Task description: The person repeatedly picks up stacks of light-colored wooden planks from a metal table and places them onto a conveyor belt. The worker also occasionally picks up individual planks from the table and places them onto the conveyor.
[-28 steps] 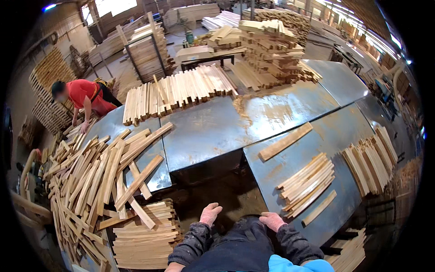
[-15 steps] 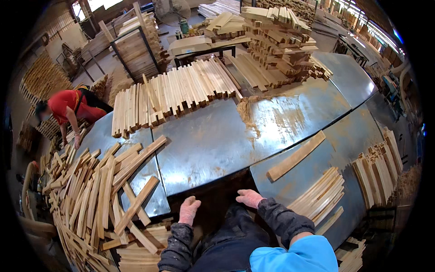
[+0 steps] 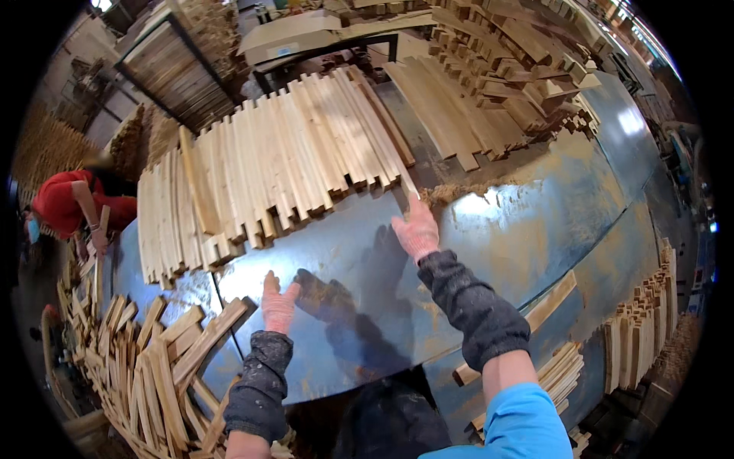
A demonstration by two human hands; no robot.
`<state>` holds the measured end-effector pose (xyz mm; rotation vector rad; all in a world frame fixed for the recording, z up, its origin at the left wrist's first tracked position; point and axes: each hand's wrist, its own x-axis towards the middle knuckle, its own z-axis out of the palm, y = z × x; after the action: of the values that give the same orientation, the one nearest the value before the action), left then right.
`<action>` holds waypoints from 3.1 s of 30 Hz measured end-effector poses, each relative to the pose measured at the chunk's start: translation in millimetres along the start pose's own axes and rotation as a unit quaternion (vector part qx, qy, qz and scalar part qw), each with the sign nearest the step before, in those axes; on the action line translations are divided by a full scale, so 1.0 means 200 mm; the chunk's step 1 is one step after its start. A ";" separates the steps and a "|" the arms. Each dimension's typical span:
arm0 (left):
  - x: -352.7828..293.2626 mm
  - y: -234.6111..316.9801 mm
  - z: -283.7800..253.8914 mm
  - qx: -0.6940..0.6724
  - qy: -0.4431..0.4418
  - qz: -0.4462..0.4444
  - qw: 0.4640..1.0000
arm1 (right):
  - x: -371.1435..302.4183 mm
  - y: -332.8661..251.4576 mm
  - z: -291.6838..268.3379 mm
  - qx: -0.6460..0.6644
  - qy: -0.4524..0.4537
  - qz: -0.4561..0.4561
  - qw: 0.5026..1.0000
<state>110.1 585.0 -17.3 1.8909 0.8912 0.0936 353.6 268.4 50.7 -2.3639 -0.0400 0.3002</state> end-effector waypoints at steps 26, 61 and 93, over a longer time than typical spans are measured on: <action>0.88 0.44 0.33 0.259 0.055 -0.023 0.964 | 1.19 0.07 0.09 -0.026 -0.129 0.020 0.991; -0.80 0.12 0.11 0.237 -0.212 0.066 0.946 | -0.45 0.91 -0.65 0.076 -0.224 0.093 0.967; -0.68 0.44 -0.06 -0.374 -0.112 -0.071 0.918 | -0.19 0.39 -0.21 0.062 0.017 0.055 0.996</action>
<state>54.5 490.8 101.8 1.0925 0.6944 0.1070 322.1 178.8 33.9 -2.2509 0.1217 0.3073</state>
